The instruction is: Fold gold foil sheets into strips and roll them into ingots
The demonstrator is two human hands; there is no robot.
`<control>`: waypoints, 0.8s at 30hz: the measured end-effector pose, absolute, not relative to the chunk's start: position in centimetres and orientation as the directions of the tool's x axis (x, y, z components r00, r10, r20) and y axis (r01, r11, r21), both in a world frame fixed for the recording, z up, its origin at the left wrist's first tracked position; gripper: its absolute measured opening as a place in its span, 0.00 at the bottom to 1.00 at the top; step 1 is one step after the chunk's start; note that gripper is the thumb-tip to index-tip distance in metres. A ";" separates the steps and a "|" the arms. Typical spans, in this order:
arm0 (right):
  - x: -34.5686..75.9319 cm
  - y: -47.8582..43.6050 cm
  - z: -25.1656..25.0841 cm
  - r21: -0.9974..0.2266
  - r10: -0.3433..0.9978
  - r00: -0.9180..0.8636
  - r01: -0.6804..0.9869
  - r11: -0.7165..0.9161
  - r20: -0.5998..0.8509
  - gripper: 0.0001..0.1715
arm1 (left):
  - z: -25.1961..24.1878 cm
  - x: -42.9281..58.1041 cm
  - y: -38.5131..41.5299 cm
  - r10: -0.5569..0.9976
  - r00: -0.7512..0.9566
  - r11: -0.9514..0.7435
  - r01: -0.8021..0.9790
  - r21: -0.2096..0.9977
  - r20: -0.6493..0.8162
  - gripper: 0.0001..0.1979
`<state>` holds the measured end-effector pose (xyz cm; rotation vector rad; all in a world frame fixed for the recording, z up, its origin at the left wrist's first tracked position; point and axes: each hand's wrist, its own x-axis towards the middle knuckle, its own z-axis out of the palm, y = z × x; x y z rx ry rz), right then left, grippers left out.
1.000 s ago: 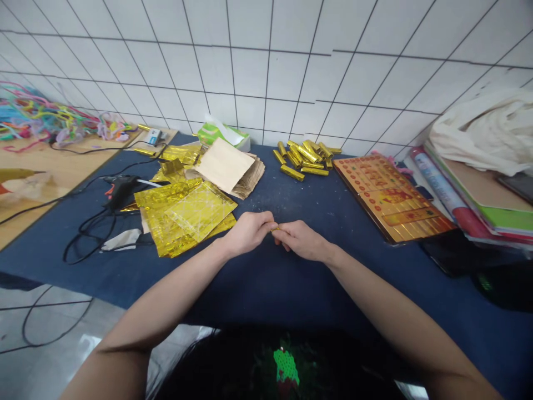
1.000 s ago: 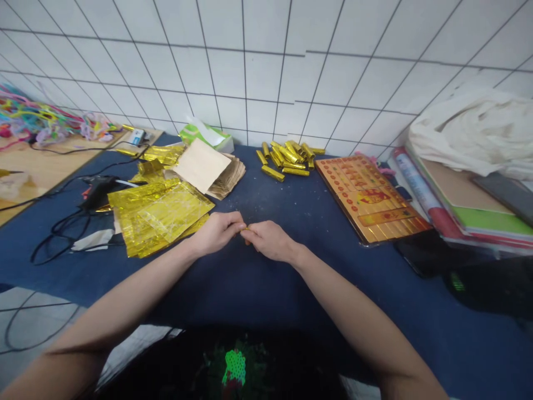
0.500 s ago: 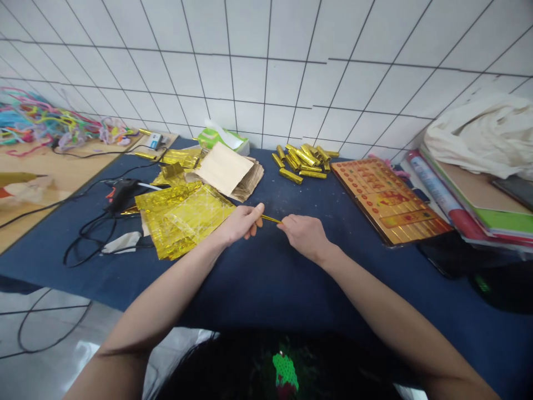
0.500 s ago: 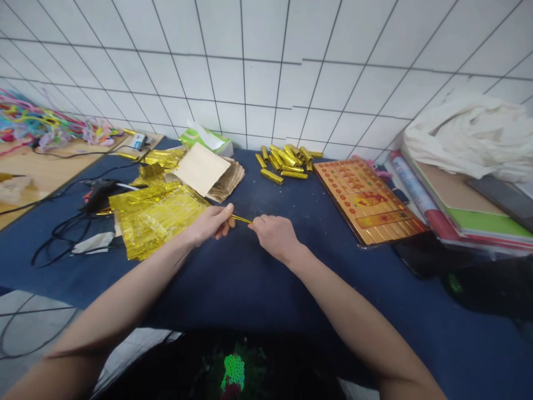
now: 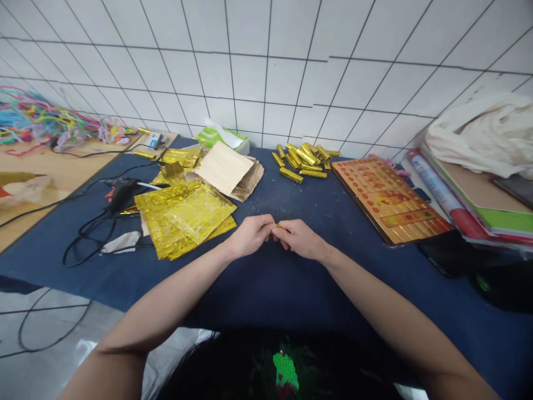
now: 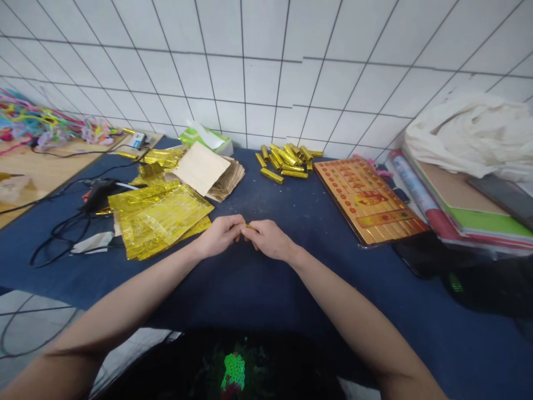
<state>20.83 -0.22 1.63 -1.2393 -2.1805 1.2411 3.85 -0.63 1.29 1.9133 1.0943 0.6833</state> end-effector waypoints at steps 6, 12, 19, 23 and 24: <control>21.5 0.1 2.0 -0.896 0.800 -0.567 0.434 0.088 -0.196 0.21 | 1.5 2.5 0.6 0.935 0.334 -0.249 0.384 0.889 0.118 0.13; 21.5 0.1 1.8 -0.562 0.857 -0.512 0.693 0.452 0.059 0.22 | 1.7 2.3 0.9 0.949 0.315 -0.108 0.297 0.949 0.009 0.17; 21.7 0.0 0.2 -0.041 0.761 -0.581 0.787 0.616 0.289 0.22 | 1.5 2.3 1.0 0.888 0.341 0.255 0.192 0.948 -0.308 0.23; 21.6 0.1 0.7 -0.272 0.826 -0.520 0.780 0.563 0.220 0.19 | 1.2 2.5 0.8 0.926 0.345 0.039 0.316 0.948 -0.153 0.16; 21.5 0.0 1.0 -0.357 0.840 -0.514 0.763 0.539 0.172 0.19 | 1.1 2.7 0.6 0.926 0.364 -0.037 0.359 0.932 -0.103 0.14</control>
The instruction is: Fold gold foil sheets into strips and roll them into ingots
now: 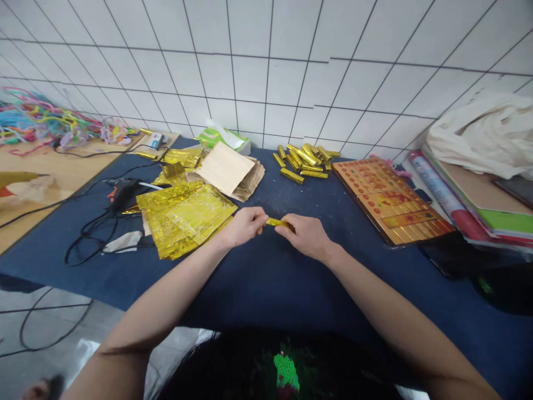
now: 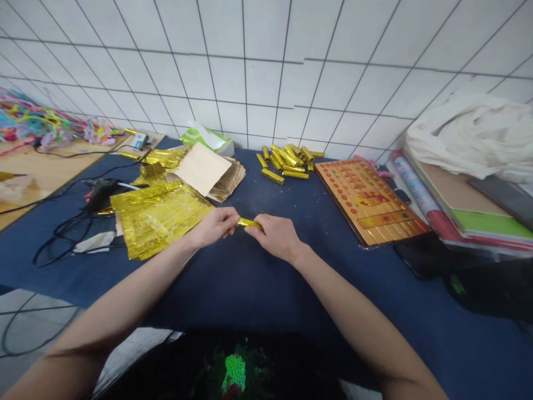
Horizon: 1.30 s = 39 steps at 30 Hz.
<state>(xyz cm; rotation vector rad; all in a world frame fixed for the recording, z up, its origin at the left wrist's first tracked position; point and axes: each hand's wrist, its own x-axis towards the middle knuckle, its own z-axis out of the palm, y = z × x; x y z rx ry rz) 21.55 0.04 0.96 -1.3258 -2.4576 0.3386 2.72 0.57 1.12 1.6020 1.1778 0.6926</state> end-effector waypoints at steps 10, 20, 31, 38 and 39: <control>21.8 0.0 2.2 -0.828 0.827 -0.544 0.522 0.206 -0.137 0.21 | 1.4 2.9 -0.1 0.924 0.362 -0.275 0.394 0.877 0.127 0.12; 21.9 0.0 1.8 -0.580 0.876 -0.451 0.673 0.460 0.171 0.20 | 2.2 1.8 1.0 0.958 0.281 -0.112 0.207 0.972 0.050 0.14; 21.2 -0.1 1.6 -0.686 0.851 -0.526 0.613 0.392 0.017 0.21 | 1.4 3.3 -0.1 0.935 0.336 -0.234 0.346 0.908 0.113 0.10; 21.3 -0.1 1.8 -0.691 0.839 -0.543 0.596 0.409 0.028 0.19 | 1.3 3.1 0.1 0.951 0.271 -0.247 0.383 0.890 0.147 0.12; 21.4 0.0 1.8 -0.667 0.840 -0.541 0.613 0.424 0.037 0.19 | 1.3 2.9 0.3 0.957 0.251 -0.234 0.368 0.900 0.147 0.13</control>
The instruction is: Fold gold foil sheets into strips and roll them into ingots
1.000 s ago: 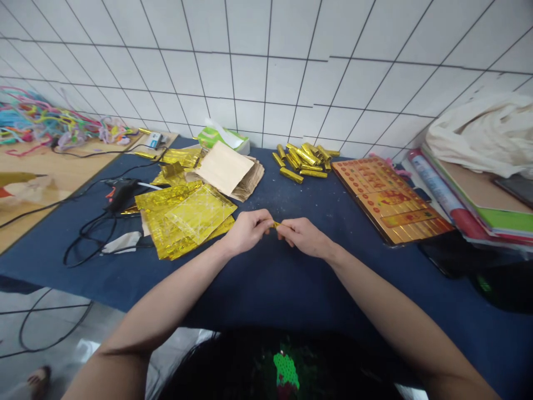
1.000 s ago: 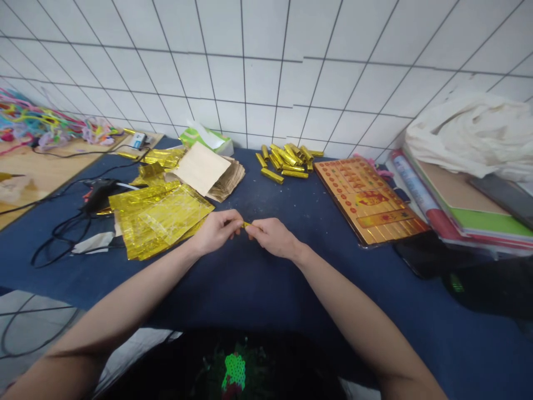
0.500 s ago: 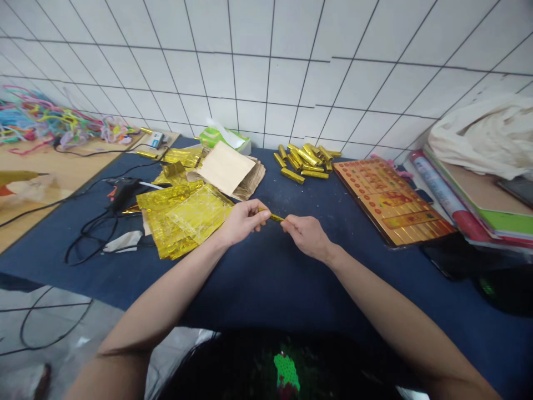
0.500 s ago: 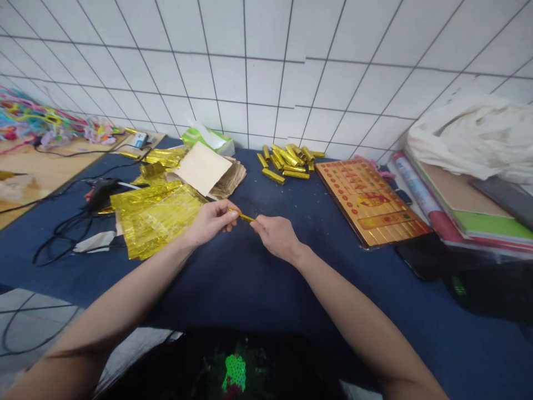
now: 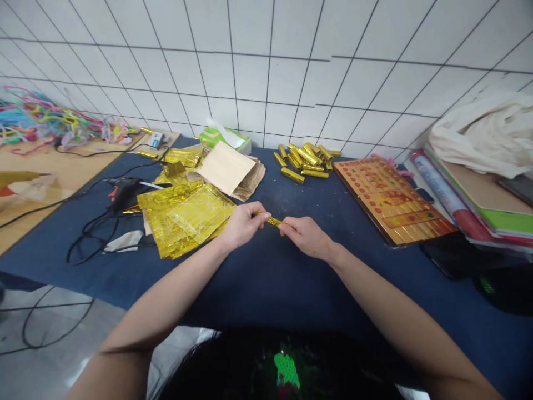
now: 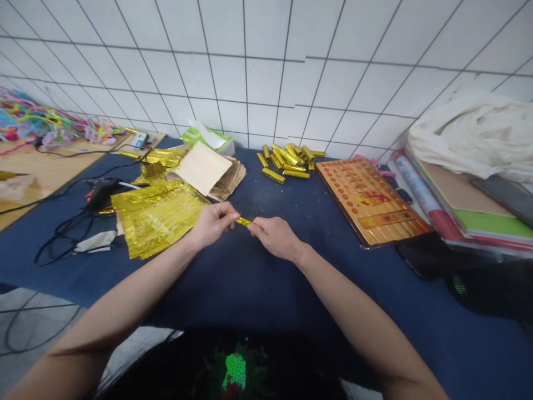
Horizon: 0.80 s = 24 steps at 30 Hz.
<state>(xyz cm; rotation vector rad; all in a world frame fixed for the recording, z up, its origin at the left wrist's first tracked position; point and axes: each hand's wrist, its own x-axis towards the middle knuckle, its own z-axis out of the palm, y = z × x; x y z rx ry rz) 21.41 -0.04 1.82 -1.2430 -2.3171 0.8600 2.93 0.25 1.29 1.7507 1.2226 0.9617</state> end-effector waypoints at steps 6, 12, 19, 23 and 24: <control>21.3 -0.2 0.9 -0.302 0.802 -0.545 0.743 0.597 0.244 0.21 | 1.4 2.7 0.8 0.973 0.219 -0.138 0.276 0.951 0.077 0.13; 21.3 -0.4 0.2 -0.142 0.761 -0.536 0.776 0.615 0.366 0.22 | 1.4 2.5 1.1 0.969 0.230 0.069 0.114 0.991 -0.094 0.09; 20.9 -0.3 1.5 -0.770 0.857 -0.513 0.564 0.297 -0.045 0.22 | 1.3 3.3 -0.1 0.932 0.336 -0.266 0.379 0.886 0.136 0.05; 20.6 -0.4 1.4 -0.845 0.851 -0.522 0.479 0.238 -0.056 0.19 | 1.5 3.6 -0.5 0.929 0.344 -0.287 0.440 0.851 0.135 0.06; 20.5 -0.4 1.3 -0.832 0.865 -0.502 0.487 0.266 -0.017 0.18 | 1.5 3.6 -0.5 0.930 0.345 -0.286 0.463 0.839 0.127 0.08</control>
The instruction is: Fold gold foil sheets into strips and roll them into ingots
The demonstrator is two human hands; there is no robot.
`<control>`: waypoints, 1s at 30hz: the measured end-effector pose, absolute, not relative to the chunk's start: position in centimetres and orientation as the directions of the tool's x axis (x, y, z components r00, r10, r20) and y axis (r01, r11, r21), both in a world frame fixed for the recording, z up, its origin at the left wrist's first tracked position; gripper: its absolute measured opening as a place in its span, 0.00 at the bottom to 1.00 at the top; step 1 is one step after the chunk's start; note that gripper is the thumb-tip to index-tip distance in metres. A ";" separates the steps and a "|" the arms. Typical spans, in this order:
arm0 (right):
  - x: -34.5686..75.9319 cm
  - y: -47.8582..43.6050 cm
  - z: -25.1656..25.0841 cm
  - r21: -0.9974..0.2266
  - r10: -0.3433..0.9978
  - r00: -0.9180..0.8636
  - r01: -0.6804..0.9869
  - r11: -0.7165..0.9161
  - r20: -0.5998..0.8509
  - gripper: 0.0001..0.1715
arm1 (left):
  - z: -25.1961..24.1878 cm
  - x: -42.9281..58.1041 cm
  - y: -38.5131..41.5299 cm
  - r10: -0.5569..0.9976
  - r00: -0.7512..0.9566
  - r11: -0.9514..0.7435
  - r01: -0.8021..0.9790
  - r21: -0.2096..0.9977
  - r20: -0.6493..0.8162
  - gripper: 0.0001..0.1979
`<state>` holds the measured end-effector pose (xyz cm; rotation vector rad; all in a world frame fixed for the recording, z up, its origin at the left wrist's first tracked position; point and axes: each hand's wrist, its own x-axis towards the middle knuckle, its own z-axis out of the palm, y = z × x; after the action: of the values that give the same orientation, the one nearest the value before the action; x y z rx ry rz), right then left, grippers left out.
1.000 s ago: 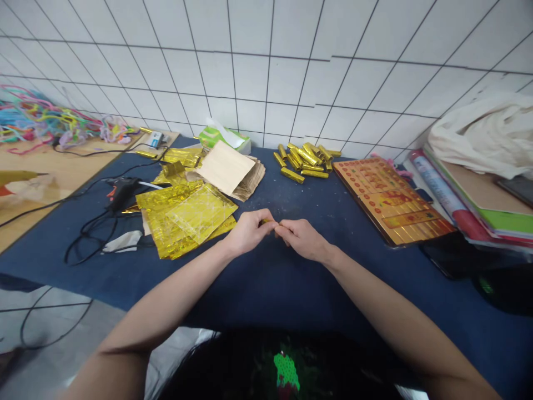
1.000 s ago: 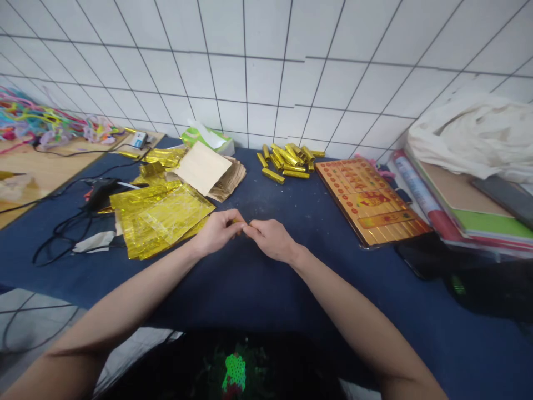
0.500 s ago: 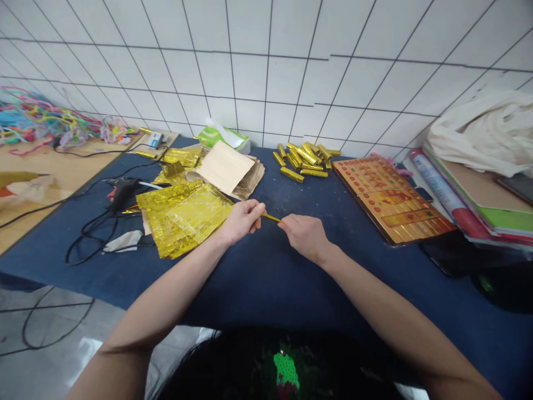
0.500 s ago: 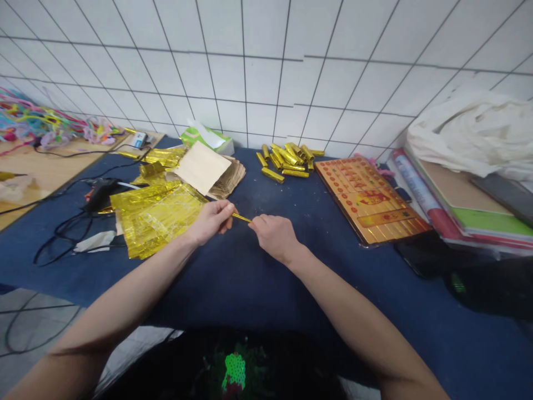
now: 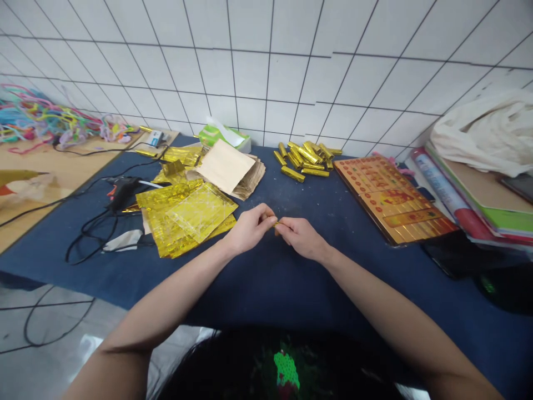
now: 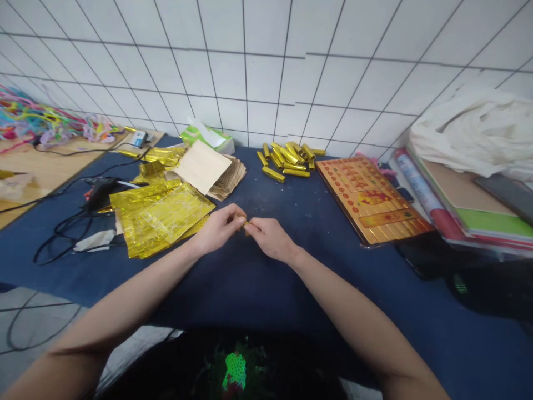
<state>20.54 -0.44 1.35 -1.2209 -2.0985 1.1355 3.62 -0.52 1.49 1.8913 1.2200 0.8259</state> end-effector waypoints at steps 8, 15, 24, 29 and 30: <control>20.3 -0.6 1.5 -0.867 0.844 -0.533 0.444 0.225 -0.053 0.20 | 1.4 3.7 -0.5 0.903 0.407 -0.334 0.468 0.818 0.136 0.16; 21.0 -0.3 1.7 -0.888 0.856 -0.513 0.419 0.189 -0.060 0.22 | 1.8 2.0 1.0 0.959 0.230 -0.251 0.426 0.869 0.164 0.16; 21.4 0.1 0.9 -0.964 0.905 -0.423 0.257 0.074 -0.043 0.25 | 1.2 1.0 2.1 0.968 0.133 -0.247 0.350 0.904 0.213 0.17; 21.1 0.0 1.0 -0.945 0.896 -0.440 0.315 0.090 -0.061 0.26 | 0.8 2.5 1.2 0.962 0.204 -0.246 0.358 0.901 0.181 0.17; 21.1 0.0 1.0 -0.928 0.907 -0.419 0.349 0.128 -0.033 0.24 | 0.7 2.6 1.1 0.963 0.204 -0.242 0.360 0.901 0.177 0.18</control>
<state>21.08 -0.03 1.00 -1.2100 -1.8465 1.2802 2.64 1.09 0.71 1.7361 1.2468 1.0248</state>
